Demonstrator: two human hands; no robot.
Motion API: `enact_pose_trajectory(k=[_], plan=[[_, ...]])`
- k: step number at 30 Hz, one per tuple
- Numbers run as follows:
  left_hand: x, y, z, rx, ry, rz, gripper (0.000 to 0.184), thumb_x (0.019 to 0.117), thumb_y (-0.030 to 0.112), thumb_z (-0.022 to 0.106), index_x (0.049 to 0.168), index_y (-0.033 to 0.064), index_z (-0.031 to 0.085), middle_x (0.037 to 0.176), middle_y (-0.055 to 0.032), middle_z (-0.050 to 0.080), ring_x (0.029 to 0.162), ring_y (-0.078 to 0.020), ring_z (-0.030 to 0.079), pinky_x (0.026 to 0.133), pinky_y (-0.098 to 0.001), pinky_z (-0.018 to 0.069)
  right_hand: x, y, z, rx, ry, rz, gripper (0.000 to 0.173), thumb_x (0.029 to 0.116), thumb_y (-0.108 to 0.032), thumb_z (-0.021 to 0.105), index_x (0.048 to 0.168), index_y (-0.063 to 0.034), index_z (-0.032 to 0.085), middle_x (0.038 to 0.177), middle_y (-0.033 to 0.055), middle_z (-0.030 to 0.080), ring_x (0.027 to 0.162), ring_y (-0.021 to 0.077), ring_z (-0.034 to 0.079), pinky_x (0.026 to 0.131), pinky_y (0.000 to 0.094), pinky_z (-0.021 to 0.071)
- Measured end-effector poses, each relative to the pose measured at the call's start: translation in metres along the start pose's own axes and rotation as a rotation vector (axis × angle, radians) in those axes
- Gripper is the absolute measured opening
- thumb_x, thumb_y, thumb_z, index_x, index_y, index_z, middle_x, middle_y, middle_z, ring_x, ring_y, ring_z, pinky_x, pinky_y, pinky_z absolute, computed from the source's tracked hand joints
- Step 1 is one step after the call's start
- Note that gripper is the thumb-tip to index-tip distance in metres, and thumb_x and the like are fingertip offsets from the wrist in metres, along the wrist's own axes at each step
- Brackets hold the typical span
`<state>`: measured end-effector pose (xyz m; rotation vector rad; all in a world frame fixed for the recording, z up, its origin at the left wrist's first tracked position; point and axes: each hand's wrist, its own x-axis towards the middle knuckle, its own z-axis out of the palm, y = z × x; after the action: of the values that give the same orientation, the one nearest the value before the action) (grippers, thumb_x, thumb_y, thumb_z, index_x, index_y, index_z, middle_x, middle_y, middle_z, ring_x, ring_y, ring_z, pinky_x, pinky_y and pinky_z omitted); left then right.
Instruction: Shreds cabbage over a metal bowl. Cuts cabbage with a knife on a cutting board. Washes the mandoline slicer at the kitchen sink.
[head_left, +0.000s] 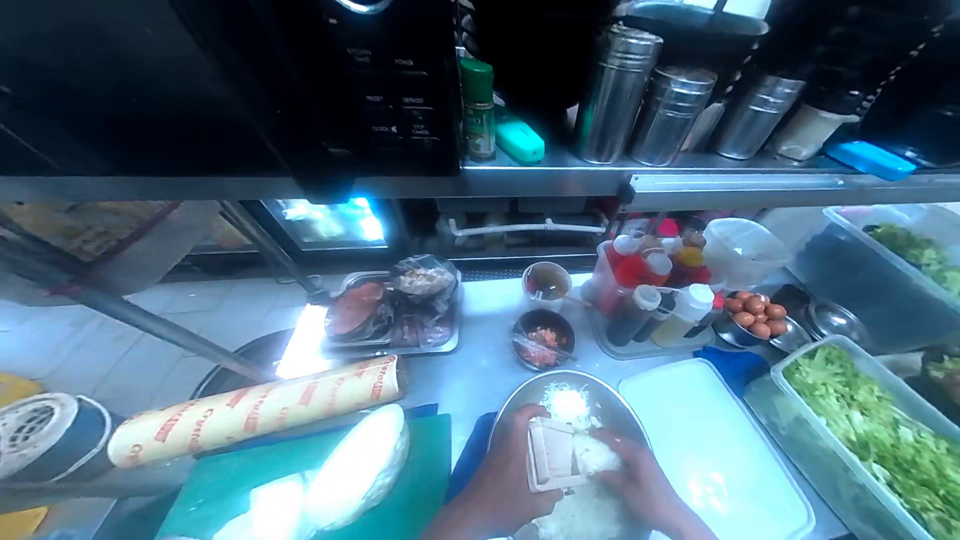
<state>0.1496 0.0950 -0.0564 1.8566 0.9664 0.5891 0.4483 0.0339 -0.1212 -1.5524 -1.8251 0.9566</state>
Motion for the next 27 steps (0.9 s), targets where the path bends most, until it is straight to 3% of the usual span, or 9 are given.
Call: enact_pose_trajectory(k=[3, 7, 11, 16, 20, 25, 27], plan=[[-0.001, 0.007, 0.003, 0.026, -0.029, -0.033, 0.111, 0.0663, 0.039, 0.094, 0.153, 0.0207, 0.028, 0.145, 0.0017, 0.051, 0.126, -0.0044, 0.057, 0.104, -0.0295, 0.0550, 0.000, -0.032, 0.002, 0.094, 0.023, -0.090, 0.057, 0.0875, -0.021, 0.083, 0.141, -0.0205, 0.063, 0.145, -0.0020, 0.060, 0.135, 0.0116, 0.056, 0.114, 0.0385, 0.0504], [0.000, 0.003, 0.001, 0.046, -0.020, -0.023, 0.112, 0.0649, 0.041, 0.095, 0.153, 0.0223, 0.028, 0.144, 0.0028, 0.054, 0.123, -0.0035, 0.059, 0.101, -0.0298, 0.0572, -0.004, 0.009, 0.005, 0.001, 0.024, 0.009, 0.057, 0.0869, -0.023, 0.082, 0.141, -0.0201, 0.063, 0.142, -0.0021, 0.063, 0.131, 0.0083, 0.058, 0.113, 0.0356, 0.0502], [-0.001, 0.007, 0.004, 0.067, -0.025, -0.066, 0.112, 0.0646, 0.042, 0.094, 0.153, 0.0219, 0.029, 0.143, 0.0017, 0.054, 0.123, -0.0050, 0.059, 0.102, -0.0315, 0.0567, -0.001, -0.042, 0.002, 0.124, 0.035, -0.088, 0.056, 0.0870, -0.018, 0.083, 0.140, -0.0208, 0.064, 0.145, -0.0025, 0.061, 0.134, 0.0120, 0.057, 0.113, 0.0388, 0.0517], [-0.007, 0.004, 0.001, 0.065, -0.024, -0.068, 0.112, 0.0634, 0.040, 0.095, 0.152, 0.0208, 0.029, 0.139, 0.0016, 0.057, 0.119, -0.0049, 0.062, 0.100, -0.0312, 0.0577, -0.008, 0.009, 0.008, 0.042, 0.023, 0.041, 0.056, 0.0862, -0.021, 0.082, 0.139, -0.0211, 0.065, 0.141, -0.0022, 0.063, 0.130, 0.0087, 0.058, 0.112, 0.0364, 0.0508], [-0.009, 0.004, 0.005, 0.048, -0.014, -0.065, 0.111, 0.0654, 0.041, 0.094, 0.153, 0.0212, 0.029, 0.141, 0.0006, 0.055, 0.121, -0.0056, 0.061, 0.101, -0.0316, 0.0574, -0.004, -0.044, 0.007, 0.156, 0.027, -0.071, 0.057, 0.0856, -0.018, 0.084, 0.139, -0.0222, 0.065, 0.145, -0.0036, 0.061, 0.132, 0.0114, 0.058, 0.110, 0.0390, 0.0546], [-0.011, -0.004, 0.003, 0.046, -0.008, -0.050, 0.112, 0.0644, 0.040, 0.095, 0.152, 0.0218, 0.029, 0.140, 0.0006, 0.057, 0.121, -0.0067, 0.062, 0.100, -0.0331, 0.0579, -0.009, 0.006, 0.007, 0.032, 0.000, 0.043, 0.057, 0.0859, -0.021, 0.083, 0.139, -0.0205, 0.065, 0.141, -0.0026, 0.064, 0.129, 0.0084, 0.060, 0.112, 0.0371, 0.0513], [-0.010, -0.003, 0.004, 0.037, 0.008, -0.040, 0.111, 0.0644, 0.039, 0.095, 0.152, 0.0204, 0.030, 0.141, -0.0009, 0.057, 0.121, -0.0073, 0.062, 0.102, -0.0330, 0.0572, -0.004, -0.028, 0.002, 0.089, -0.008, -0.002, 0.057, 0.0855, -0.019, 0.084, 0.139, -0.0220, 0.066, 0.142, -0.0039, 0.063, 0.131, 0.0087, 0.059, 0.112, 0.0368, 0.0519]])
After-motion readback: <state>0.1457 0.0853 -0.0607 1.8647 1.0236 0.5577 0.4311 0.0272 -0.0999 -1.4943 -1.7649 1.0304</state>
